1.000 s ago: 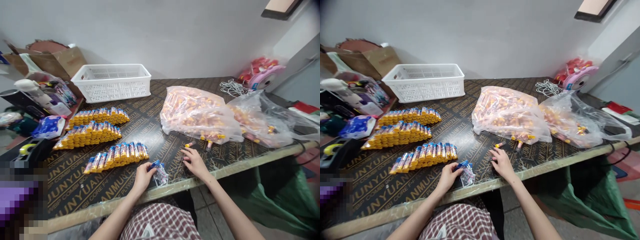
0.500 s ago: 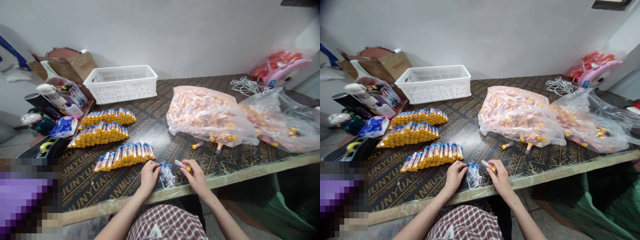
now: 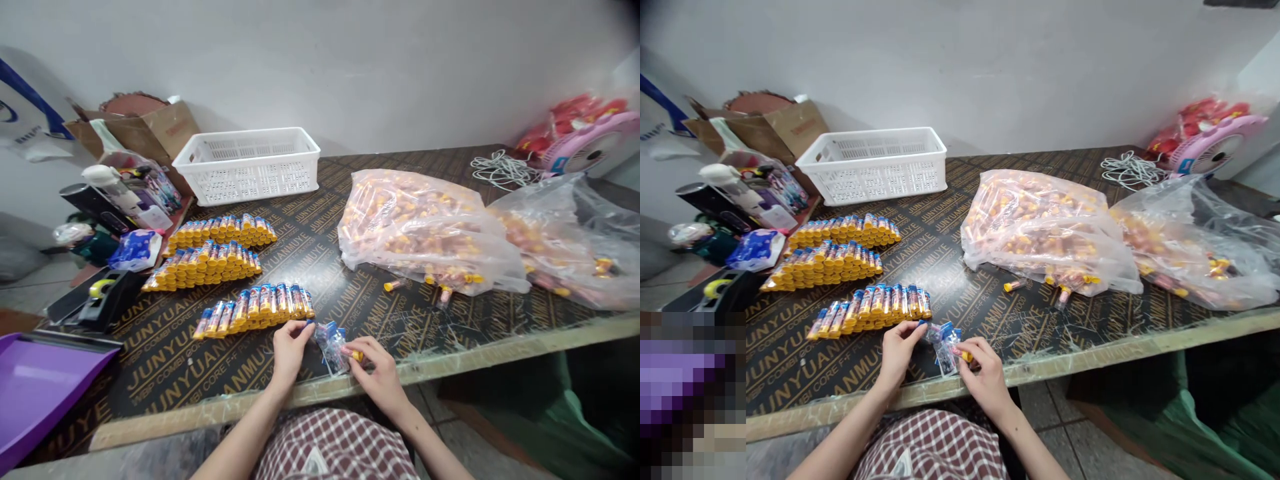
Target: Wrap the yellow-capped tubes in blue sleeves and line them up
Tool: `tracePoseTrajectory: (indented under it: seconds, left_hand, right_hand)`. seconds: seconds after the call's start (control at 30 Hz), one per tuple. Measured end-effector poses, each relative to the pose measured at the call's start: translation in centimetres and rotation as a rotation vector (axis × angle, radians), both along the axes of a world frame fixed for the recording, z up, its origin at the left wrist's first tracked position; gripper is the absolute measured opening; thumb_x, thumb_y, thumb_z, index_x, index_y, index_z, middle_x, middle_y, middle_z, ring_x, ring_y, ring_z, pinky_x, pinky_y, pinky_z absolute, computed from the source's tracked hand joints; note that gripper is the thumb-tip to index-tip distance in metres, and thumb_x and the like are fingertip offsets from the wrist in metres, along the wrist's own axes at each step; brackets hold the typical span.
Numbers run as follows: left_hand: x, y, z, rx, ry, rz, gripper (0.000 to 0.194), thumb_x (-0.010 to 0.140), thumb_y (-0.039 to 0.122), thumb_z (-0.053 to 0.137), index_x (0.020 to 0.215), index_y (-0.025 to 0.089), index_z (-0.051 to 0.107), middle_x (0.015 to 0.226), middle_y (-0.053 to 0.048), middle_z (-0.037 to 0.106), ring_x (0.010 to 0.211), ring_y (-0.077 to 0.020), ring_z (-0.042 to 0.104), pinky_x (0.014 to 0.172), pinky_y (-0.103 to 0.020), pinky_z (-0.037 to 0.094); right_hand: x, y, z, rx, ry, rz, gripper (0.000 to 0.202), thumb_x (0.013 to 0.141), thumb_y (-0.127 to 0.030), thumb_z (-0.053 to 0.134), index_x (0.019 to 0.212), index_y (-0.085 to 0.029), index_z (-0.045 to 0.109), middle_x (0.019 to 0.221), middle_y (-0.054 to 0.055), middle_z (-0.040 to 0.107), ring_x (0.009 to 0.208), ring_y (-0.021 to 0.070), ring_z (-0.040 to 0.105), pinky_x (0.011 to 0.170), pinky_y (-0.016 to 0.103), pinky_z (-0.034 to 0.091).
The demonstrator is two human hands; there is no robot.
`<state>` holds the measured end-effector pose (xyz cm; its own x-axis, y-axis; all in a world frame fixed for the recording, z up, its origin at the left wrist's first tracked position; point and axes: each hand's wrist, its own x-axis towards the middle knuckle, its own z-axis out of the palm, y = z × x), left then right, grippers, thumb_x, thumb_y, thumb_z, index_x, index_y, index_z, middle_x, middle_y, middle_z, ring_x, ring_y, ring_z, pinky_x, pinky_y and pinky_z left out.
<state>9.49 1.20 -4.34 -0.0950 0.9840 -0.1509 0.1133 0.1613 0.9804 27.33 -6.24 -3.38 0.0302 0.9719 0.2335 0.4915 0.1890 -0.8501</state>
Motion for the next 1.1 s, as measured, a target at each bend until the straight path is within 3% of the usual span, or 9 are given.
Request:
tracePoseTrajectory:
  seconds: [0.2, 0.47, 0.6, 0.8, 0.9, 1.0, 1.1]
  left_hand:
    - [0.0, 0.2, 0.2, -0.125, -0.251, 0.097, 0.036, 0.059, 0.047, 0.072, 0.057, 0.013, 0.064, 0.048, 0.003, 0.053, 0.049, -0.0082, 0.044, 0.052, -0.021, 0.035]
    - [0.4, 0.2, 0.0, -0.226, -0.349, 0.16, 0.036, 0.056, 0.045, 0.076, 0.061, 0.012, 0.064, 0.054, 0.003, 0.056, 0.051, -0.0069, 0.047, 0.053, -0.019, 0.039]
    - [1.1, -0.5, 0.5, -0.219, -0.422, 0.038, 0.037, 0.061, 0.048, 0.072, 0.066, 0.012, 0.063, 0.061, 0.002, 0.059, 0.056, -0.0085, 0.052, 0.057, -0.021, 0.044]
    - [1.5, -1.0, 2.4, -0.351, -0.628, -0.116, 0.044, 0.058, 0.036, 0.079, 0.092, 0.014, 0.062, 0.07, -0.002, 0.066, 0.06, -0.0113, 0.06, 0.061, -0.025, 0.048]
    - [1.4, -1.2, 3.0, -0.415, -0.618, -0.276, 0.041, 0.058, 0.033, 0.079, 0.088, 0.009, 0.066, 0.073, -0.007, 0.067, 0.062, -0.0129, 0.061, 0.062, -0.025, 0.048]
    - [1.6, -1.7, 3.1, -0.443, -0.607, -0.415, 0.034, 0.062, 0.033, 0.077, 0.082, 0.006, 0.068, 0.074, -0.009, 0.067, 0.063, -0.0131, 0.06, 0.063, -0.026, 0.048]
    - [1.9, -2.2, 3.1, -0.451, -0.597, -0.44, 0.031, 0.063, 0.032, 0.076, 0.081, 0.008, 0.069, 0.071, -0.007, 0.066, 0.06, -0.0113, 0.058, 0.061, -0.025, 0.047]
  right_hand:
    - [-0.2, 0.0, 0.8, 0.074, 0.051, -0.145, 0.029, 0.083, -0.02, 0.052, 0.109, -0.027, 0.063, 0.105, 0.008, 0.058, 0.098, 0.022, 0.058, 0.082, 0.036, 0.052]
    - [-1.0, -0.3, 0.7, 0.035, 0.035, -0.028, 0.032, 0.084, -0.019, 0.052, 0.112, -0.029, 0.062, 0.105, 0.006, 0.059, 0.098, 0.0213, 0.058, 0.086, 0.036, 0.05]
    - [-1.4, -0.4, 0.6, 0.013, 0.058, 0.07, 0.037, 0.085, -0.017, 0.048, 0.118, -0.029, 0.059, 0.109, 0.007, 0.057, 0.103, 0.0207, 0.057, 0.089, 0.036, 0.049]
    - [-1.1, -0.1, -0.3, 0.054, 0.038, 0.089, 0.048, 0.081, -0.01, 0.046, 0.124, -0.03, 0.052, 0.106, 0.006, 0.056, 0.098, 0.0189, 0.058, 0.086, 0.035, 0.051]
    - [-0.8, 0.2, -0.2, 0.098, -0.001, 0.076, 0.069, 0.073, -0.008, 0.051, 0.136, -0.029, 0.035, 0.126, 0.009, 0.045, 0.113, 0.0232, 0.05, 0.095, 0.041, 0.046]
    - [-0.6, 0.4, 0.4, 0.091, 0.034, 0.169, 0.081, 0.065, -0.005, 0.051, 0.14, -0.027, 0.026, 0.144, 0.009, 0.026, 0.128, 0.0276, 0.037, 0.1, 0.045, 0.041]
    - [-0.5, 0.4, 0.8, 0.057, 0.107, 0.274, 0.082, 0.063, -0.004, 0.049, 0.139, -0.025, 0.027, 0.142, 0.009, 0.033, 0.129, 0.0266, 0.037, 0.102, 0.043, 0.04]
